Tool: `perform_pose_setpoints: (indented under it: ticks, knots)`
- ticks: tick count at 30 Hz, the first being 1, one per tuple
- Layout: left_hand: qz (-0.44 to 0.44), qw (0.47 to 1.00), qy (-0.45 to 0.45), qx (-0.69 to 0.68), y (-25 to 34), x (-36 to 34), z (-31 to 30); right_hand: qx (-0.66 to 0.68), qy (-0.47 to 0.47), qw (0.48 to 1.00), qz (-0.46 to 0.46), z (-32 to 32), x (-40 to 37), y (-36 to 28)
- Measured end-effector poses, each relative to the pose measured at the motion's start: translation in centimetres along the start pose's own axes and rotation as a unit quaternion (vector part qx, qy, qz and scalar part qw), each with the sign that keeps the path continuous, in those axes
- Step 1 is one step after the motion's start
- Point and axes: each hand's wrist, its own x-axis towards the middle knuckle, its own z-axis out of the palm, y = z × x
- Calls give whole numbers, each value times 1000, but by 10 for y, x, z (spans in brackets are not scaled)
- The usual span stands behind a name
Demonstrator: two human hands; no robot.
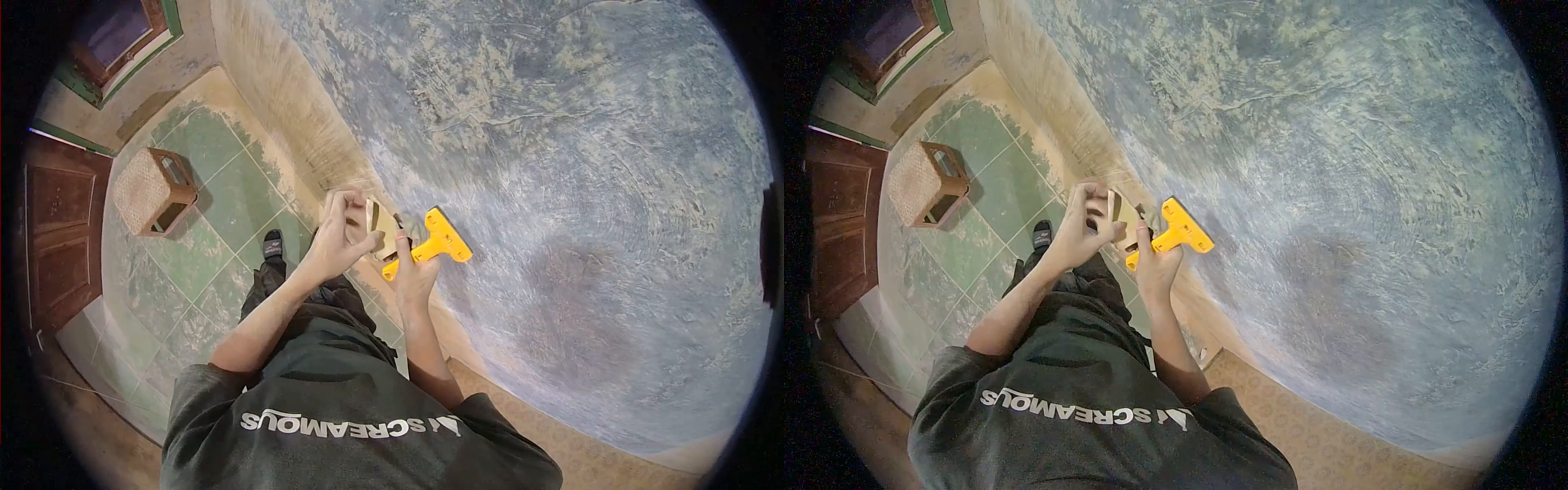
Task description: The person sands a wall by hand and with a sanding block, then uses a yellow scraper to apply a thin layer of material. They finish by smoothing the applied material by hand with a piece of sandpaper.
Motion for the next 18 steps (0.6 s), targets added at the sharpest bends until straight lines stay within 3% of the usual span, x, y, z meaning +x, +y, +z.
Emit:
perform_pose_setpoints:
  ticks: [1, 2, 3, 5, 6, 8, 11, 13, 16, 18]
  knots:
    - [151, 975, 47, 157, 4, 0, -2, -9, 2, 1000, 1, -1, 2, -1]
    - [295, 900, 92, 306, 6, 1, -3, -18, 4, 1000, 1, -1, 3, -2]
    - [296, 900, 93, 305, 4, 4, -7, -19, 4, 1000, 0, -1, 4, -4]
    - [373, 858, -87, 342, -5, 7, -16, 9, 21, 997, 73, -1, 6, -6]
    - [374, 858, -85, 341, -3, 5, -16, 7, 20, 997, 72, -3, 7, -7]
    - [366, 870, -154, 291, 3, -1, -16, 53, 5, 983, 176, -9, 12, -4]
    - [357, 880, -134, 281, -30, 6, -13, 17, -53, 982, 182, -22, 23, 23]
    - [346, 887, -136, 275, -26, 9, -10, 30, -41, 979, 197, -19, 23, 24]
    - [330, 912, -85, 227, -16, 20, 0, 22, -22, 973, 231, -25, 27, 39]
    - [271, 934, 2, 234, -14, 29, 7, 12, -35, 965, 259, -30, 25, 54]
